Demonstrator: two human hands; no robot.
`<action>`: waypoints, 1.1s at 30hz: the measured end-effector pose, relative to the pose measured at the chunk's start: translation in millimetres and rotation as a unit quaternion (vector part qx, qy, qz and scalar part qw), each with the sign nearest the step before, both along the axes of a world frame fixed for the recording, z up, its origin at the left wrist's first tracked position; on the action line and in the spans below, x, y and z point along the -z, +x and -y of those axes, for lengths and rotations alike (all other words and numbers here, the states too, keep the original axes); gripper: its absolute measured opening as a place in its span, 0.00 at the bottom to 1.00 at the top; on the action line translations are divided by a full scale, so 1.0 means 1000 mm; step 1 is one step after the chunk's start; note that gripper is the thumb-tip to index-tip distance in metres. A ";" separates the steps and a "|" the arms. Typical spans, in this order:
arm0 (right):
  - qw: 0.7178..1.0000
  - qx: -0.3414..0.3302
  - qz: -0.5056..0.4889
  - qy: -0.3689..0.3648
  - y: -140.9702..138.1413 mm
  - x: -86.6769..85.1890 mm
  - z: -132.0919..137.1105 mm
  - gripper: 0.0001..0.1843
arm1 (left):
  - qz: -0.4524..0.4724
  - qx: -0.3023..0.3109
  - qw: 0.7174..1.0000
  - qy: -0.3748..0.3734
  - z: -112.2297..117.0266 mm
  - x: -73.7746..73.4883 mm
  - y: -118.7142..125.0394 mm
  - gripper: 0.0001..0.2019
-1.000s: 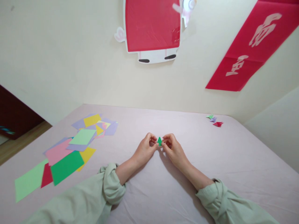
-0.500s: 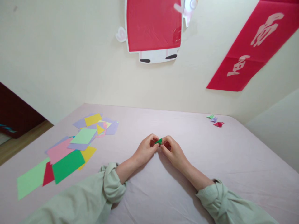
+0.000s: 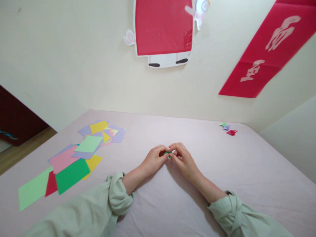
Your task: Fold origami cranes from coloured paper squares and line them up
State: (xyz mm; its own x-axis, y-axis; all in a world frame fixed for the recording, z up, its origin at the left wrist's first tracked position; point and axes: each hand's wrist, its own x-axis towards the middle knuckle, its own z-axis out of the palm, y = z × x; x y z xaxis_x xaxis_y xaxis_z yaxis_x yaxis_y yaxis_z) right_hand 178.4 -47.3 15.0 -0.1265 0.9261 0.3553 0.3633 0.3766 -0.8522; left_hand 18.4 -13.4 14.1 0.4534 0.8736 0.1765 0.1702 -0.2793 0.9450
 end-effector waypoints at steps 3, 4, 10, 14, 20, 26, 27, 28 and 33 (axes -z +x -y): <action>0.999 0.017 -0.027 -0.034 0.001 0.002 0.000 0.03 | -0.006 -0.009 1.000 0.004 0.001 -0.002 0.000 0.06; 0.998 0.020 -0.043 -0.048 0.001 0.002 0.000 0.02 | 0.002 -0.013 1.000 -0.005 0.002 -0.002 0.001 0.05; 0.998 0.030 -0.024 -0.046 0.002 0.004 0.000 0.03 | 0.098 -0.073 0.984 -0.128 0.000 -0.001 0.002 0.07; 1.000 0.015 0.022 0.017 0.001 0.001 0.001 0.09 | 0.086 -0.093 0.983 -0.130 -0.003 -0.001 0.000 0.10; 0.999 -0.010 0.023 0.036 0.005 -0.002 0.001 0.09 | 0.062 -0.044 0.988 -0.137 -0.004 -0.004 -0.004 0.13; 0.998 -0.010 0.051 0.035 0.006 -0.002 0.002 0.10 | 0.089 -0.050 0.985 -0.142 -0.005 0.000 -0.004 0.09; 0.998 -0.012 0.050 0.034 0.006 -0.003 0.003 0.10 | 0.092 -0.055 0.985 -0.138 -0.005 0.001 -0.004 0.09; 0.998 -0.015 0.049 0.032 0.006 -0.004 0.003 0.10 | 0.092 -0.056 0.985 -0.134 -0.005 0.001 -0.004 0.10; 0.998 -0.030 0.057 0.024 0.004 -0.007 0.004 0.10 | 0.071 -0.039 0.988 -0.130 -0.004 -0.001 -0.004 0.12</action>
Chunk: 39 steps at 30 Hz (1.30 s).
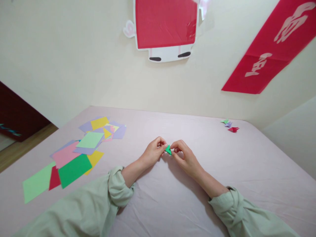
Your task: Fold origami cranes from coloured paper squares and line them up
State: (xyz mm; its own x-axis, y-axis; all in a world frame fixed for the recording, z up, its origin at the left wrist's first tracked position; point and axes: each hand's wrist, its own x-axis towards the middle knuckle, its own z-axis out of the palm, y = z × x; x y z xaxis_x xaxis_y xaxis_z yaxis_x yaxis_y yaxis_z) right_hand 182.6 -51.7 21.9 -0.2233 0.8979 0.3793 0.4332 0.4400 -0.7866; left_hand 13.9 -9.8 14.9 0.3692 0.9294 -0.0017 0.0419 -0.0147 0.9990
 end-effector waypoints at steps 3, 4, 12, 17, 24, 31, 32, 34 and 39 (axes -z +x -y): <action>1.000 -0.003 0.001 -0.004 -0.001 0.000 0.000 0.10 | 0.001 0.017 1.000 0.006 0.001 -0.002 0.000 0.12; 1.000 -0.003 -0.003 -0.008 -0.001 0.000 -0.001 0.10 | 0.004 0.023 1.000 0.010 0.001 -0.003 0.000 0.12; 0.998 0.030 -0.032 -0.039 0.002 0.008 -0.006 0.04 | 0.036 0.036 0.998 0.037 0.004 -0.003 0.002 0.06; 0.997 0.054 -0.037 -0.029 0.004 0.009 -0.007 0.03 | 0.020 0.046 0.996 0.073 0.007 -0.004 0.004 0.04; 0.987 0.013 -0.117 -0.110 0.002 0.012 -0.007 0.04 | -0.001 0.008 0.997 0.074 0.006 -0.003 0.004 0.02; 0.986 0.024 -0.100 -0.130 0.005 0.009 -0.009 0.07 | 0.001 0.007 0.998 0.057 0.006 -0.001 0.004 0.03; 0.987 0.033 -0.095 -0.125 0.005 0.009 -0.009 0.08 | 0.005 0.009 0.998 0.056 0.006 -0.001 0.004 0.03; 0.989 0.052 -0.089 -0.110 0.004 0.009 -0.008 0.08 | 0.015 0.015 0.998 0.055 0.007 -0.001 0.004 0.04; 0.991 0.080 -0.079 -0.079 0.002 0.007 -0.006 0.06 | 0.036 0.031 0.998 0.048 0.008 0.000 0.007 0.04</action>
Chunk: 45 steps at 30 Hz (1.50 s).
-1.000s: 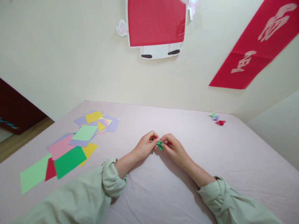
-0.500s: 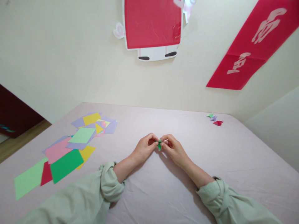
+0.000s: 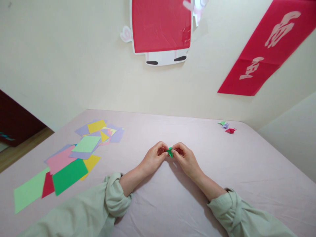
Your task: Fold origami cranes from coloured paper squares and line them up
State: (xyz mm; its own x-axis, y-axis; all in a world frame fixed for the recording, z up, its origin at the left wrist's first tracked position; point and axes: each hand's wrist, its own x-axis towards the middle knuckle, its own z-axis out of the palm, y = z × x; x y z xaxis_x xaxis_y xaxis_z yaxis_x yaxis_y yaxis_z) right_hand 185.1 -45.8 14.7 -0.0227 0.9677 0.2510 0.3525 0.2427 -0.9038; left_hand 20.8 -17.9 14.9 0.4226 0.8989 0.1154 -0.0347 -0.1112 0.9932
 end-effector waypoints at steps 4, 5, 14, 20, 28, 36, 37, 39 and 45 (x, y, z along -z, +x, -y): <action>1.000 -0.013 -0.006 -0.005 -0.001 0.000 0.000 0.05 | 0.007 -0.013 1.000 -0.016 0.001 0.000 0.002 0.04; 1.000 -0.022 -0.011 -0.011 -0.001 0.001 0.000 0.05 | 0.005 -0.018 1.000 -0.017 0.001 0.000 0.002 0.03; 0.996 -0.052 -0.058 -0.044 0.000 0.001 -0.001 0.09 | -0.019 -0.038 0.999 -0.015 0.001 0.002 0.002 0.02; 0.997 -0.046 -0.053 -0.046 0.000 0.002 -0.002 0.10 | -0.046 -0.045 0.998 0.004 0.003 0.003 0.002 0.06; 0.994 -0.058 -0.075 -0.058 -0.002 0.002 -0.002 0.10 | -0.054 -0.041 0.998 0.009 0.002 0.003 0.000 0.06; 0.992 -0.057 -0.092 -0.062 -0.003 0.005 -0.002 0.12 | -0.055 -0.063 0.996 0.007 0.001 0.009 0.002 0.06; 0.992 -0.055 -0.092 -0.061 -0.004 0.006 -0.002 0.11 | -0.057 -0.065 0.996 0.006 0.001 0.009 0.002 0.06; 0.993 -0.052 -0.094 -0.058 -0.004 0.006 -0.001 0.11 | -0.061 -0.065 0.996 0.006 0.002 0.009 0.002 0.06; 0.992 -0.045 -0.104 -0.055 -0.007 0.007 -0.002 0.10 | -0.061 -0.064 0.996 0.010 0.004 0.007 0.002 0.06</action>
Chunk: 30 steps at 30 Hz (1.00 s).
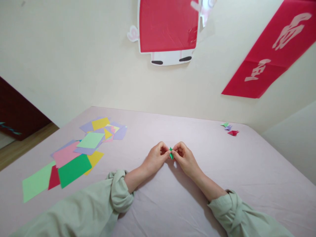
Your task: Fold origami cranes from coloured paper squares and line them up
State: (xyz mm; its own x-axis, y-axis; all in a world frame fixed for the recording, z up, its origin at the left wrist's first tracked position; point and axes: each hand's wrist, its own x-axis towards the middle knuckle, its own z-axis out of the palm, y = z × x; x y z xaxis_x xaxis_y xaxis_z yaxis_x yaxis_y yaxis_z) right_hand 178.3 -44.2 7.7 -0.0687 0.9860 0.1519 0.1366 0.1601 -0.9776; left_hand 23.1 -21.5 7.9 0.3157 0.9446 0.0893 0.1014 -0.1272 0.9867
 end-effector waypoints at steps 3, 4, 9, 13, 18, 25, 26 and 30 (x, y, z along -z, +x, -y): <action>1.000 0.006 0.001 -0.001 -0.001 0.001 -0.001 0.13 | 0.020 0.003 1.000 -0.007 0.001 0.000 0.001 0.06; 1.000 0.007 0.003 -0.002 -0.001 0.001 -0.001 0.14 | 0.032 0.006 0.999 -0.011 0.001 0.000 0.001 0.06; 1.000 -0.009 0.008 -0.025 -0.001 -0.001 0.000 0.14 | 0.055 0.022 0.998 -0.018 0.000 0.002 0.002 0.06; 0.998 -0.019 0.032 -0.049 0.000 -0.004 -0.001 0.11 | 0.024 0.013 1.000 0.004 -0.001 0.003 0.001 0.05; 0.997 -0.015 0.060 -0.038 0.000 -0.004 0.001 0.12 | 0.009 -0.001 1.000 0.014 -0.001 0.002 0.001 0.05; 0.997 -0.035 0.058 -0.035 0.000 -0.008 0.004 0.13 | 0.037 -0.013 0.998 -0.050 -0.003 -0.003 0.001 0.04; 0.997 -0.036 0.056 -0.037 0.000 -0.008 0.003 0.13 | 0.039 -0.013 0.998 -0.054 -0.003 -0.004 0.001 0.05; 0.998 -0.015 0.047 -0.039 0.000 -0.007 0.001 0.13 | 0.057 -0.013 0.997 -0.059 -0.003 -0.005 0.000 0.06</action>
State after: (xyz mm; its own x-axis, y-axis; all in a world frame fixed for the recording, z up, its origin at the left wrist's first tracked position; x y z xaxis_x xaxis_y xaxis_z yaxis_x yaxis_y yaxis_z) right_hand 178.0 -45.3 15.2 -0.1077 0.9920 0.0656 0.2241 0.0885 -0.9705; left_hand 23.1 -18.5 12.8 0.2852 0.9584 0.0115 -0.0104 -0.0089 0.9999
